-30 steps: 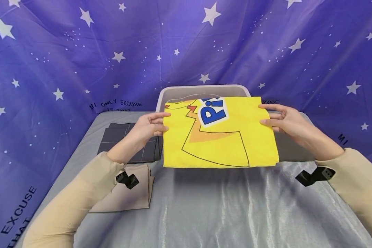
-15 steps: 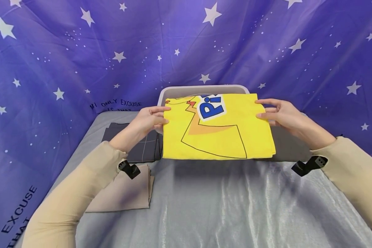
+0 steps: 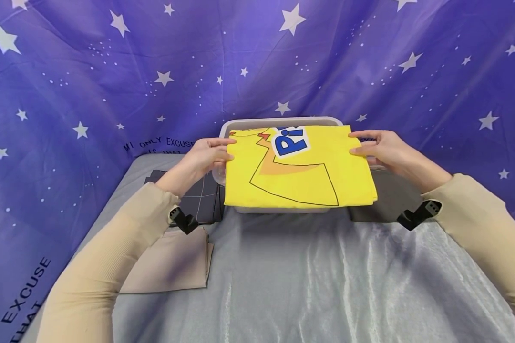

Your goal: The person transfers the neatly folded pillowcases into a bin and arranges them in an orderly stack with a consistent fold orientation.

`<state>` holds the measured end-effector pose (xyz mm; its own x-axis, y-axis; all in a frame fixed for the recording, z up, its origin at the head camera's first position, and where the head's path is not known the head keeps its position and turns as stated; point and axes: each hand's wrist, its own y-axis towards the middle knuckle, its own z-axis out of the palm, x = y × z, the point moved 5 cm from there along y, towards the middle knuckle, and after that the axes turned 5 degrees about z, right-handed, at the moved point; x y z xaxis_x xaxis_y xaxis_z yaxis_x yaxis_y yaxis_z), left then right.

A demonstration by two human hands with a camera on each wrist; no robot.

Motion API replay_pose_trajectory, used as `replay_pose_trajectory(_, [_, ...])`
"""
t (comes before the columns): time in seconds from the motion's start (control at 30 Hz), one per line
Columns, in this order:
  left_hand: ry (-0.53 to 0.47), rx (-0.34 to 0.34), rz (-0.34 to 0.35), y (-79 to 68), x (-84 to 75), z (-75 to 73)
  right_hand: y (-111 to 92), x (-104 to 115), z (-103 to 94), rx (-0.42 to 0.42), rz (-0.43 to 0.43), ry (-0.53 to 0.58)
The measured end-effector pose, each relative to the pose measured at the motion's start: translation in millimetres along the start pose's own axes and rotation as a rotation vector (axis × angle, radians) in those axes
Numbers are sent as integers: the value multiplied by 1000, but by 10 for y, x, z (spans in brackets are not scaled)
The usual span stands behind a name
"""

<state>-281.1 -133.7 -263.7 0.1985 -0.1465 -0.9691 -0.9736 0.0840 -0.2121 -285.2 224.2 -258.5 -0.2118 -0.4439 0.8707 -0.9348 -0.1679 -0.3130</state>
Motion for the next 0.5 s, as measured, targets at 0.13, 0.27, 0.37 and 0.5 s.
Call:
replay_pose_trajectory(0.13, [0,-14,-6,54,-28,-10,59,35,-6,0,5,9])
replay_pose_trajectory(0.27, [3,-43,-28,112,-50,-25,106,72,-10,4,12,8])
replay_pose_trajectory(0.37, [12,-68,-39,158,-73,-35,140,100,-12,6,19,-6])
replay_pose_trajectory(0.5, [40,-88,-41,211,-107,-42,202,130,-22,1,30,-16])
